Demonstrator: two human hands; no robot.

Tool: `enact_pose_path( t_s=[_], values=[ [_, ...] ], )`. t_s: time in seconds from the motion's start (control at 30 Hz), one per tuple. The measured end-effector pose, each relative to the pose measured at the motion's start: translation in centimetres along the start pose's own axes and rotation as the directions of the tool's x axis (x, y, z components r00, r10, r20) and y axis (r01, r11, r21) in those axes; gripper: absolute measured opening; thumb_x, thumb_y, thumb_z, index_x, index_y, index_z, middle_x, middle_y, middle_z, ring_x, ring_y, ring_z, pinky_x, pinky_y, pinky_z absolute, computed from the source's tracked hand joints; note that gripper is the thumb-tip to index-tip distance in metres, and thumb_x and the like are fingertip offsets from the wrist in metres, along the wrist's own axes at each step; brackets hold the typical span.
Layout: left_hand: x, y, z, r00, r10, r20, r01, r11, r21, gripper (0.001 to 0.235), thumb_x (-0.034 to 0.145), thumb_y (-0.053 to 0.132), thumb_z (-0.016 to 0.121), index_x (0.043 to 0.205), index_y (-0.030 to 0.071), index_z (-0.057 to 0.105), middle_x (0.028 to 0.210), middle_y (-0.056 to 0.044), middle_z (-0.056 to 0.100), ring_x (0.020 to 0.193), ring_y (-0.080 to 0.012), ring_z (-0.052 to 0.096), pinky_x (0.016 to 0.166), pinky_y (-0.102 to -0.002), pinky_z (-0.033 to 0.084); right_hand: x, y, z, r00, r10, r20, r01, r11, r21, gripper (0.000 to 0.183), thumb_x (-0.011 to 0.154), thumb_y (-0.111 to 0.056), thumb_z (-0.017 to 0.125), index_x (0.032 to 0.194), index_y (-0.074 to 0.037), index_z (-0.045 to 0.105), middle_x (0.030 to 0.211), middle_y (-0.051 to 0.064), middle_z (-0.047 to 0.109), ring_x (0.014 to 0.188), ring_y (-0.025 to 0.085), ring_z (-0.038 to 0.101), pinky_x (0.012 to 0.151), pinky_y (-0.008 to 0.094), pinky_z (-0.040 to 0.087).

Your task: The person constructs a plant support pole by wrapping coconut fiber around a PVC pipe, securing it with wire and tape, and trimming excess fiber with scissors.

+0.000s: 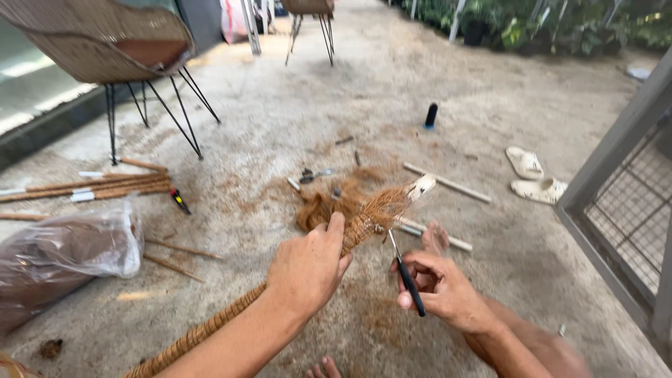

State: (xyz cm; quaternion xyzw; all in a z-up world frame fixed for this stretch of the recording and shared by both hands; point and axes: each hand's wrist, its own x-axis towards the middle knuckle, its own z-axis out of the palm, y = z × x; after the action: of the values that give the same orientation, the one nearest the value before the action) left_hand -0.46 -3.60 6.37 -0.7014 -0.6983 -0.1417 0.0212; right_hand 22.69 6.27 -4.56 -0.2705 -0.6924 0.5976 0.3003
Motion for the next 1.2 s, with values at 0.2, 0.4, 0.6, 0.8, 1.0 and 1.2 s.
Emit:
enact_pose_path(
  t_s=[0.2,0.4,0.6,0.8,1.0,1.2],
  values=[
    [-0.4,0.6,-2.7,0.998,-0.061,0.036,0.057,0.995,0.084,0.059,0.091,0.032,0.073,0.132,0.004,0.042,0.102,-0.017,0.068,0.085,-0.0379,0.072,0.072,-0.048,0.06,2.2,-1.7,-0.4,0.985,-0.138,0.102,0.141,0.99,-0.026,0.061,0.069,-0.035,0.089,0.114,0.002,0.069,0.073,-0.001,0.063,0.06,0.008,0.06,0.052,0.024,0.05],
    [-0.2,1.4,-3.7,0.963,-0.21,0.17,0.191,0.974,0.121,0.062,0.095,0.033,0.07,0.141,0.008,0.038,0.109,-0.016,0.066,0.087,-0.0326,0.075,0.069,-0.042,0.064,3.1,-2.5,0.2,0.986,-0.14,0.087,0.15,0.981,-0.126,0.06,0.069,-0.037,0.088,0.114,0.001,0.073,0.068,0.002,0.066,0.053,0.01,0.062,0.047,0.024,0.052],
    [-0.8,1.2,-1.8,0.992,-0.121,-0.03,0.124,0.979,0.163,0.058,0.088,0.026,0.074,0.136,0.011,0.045,0.106,-0.015,0.067,0.084,-0.0334,0.074,0.065,-0.044,0.062,3.0,-4.0,1.4,0.993,-0.118,0.008,0.118,0.981,-0.157,0.06,0.067,-0.036,0.089,0.111,0.002,0.077,0.064,0.001,0.063,0.051,0.008,0.057,0.044,0.023,0.045],
    [-0.1,-0.1,-0.1,0.986,-0.167,-0.004,0.161,0.94,0.301,0.045,0.092,0.007,0.068,0.131,0.009,0.048,0.107,-0.016,0.067,0.082,-0.0259,0.075,0.056,-0.035,0.064,3.7,-4.2,2.4,0.996,0.07,-0.062,-0.079,0.983,-0.168,0.045,0.069,-0.025,0.088,0.105,0.002,0.079,0.061,0.004,0.068,0.047,0.011,0.06,0.042,0.027,0.054],
    [0.0,0.6,-1.0,0.989,-0.138,-0.045,0.145,0.931,0.335,0.063,0.089,0.051,0.064,0.13,0.005,0.047,0.1,-0.016,0.067,0.079,-0.0272,0.075,0.057,-0.036,0.062,3.9,-1.8,1.8,0.999,0.008,-0.054,-0.009,1.0,-0.017,0.033,0.075,-0.013,0.085,0.099,0.007,0.078,0.064,0.007,0.07,0.051,0.012,0.065,0.049,0.03,0.063],
    [0.0,0.9,-1.9,0.988,-0.12,0.095,0.085,0.947,0.309,0.064,0.107,0.061,0.028,0.129,0.006,0.053,0.098,-0.016,0.068,0.075,-0.0241,0.074,0.055,-0.037,0.061,2.7,-0.5,0.4,0.999,0.034,0.01,-0.035,0.993,0.111,0.034,0.075,-0.016,0.084,0.099,0.008,0.077,0.064,0.005,0.067,0.053,0.015,0.068,0.051,0.032,0.066]
  ],
)
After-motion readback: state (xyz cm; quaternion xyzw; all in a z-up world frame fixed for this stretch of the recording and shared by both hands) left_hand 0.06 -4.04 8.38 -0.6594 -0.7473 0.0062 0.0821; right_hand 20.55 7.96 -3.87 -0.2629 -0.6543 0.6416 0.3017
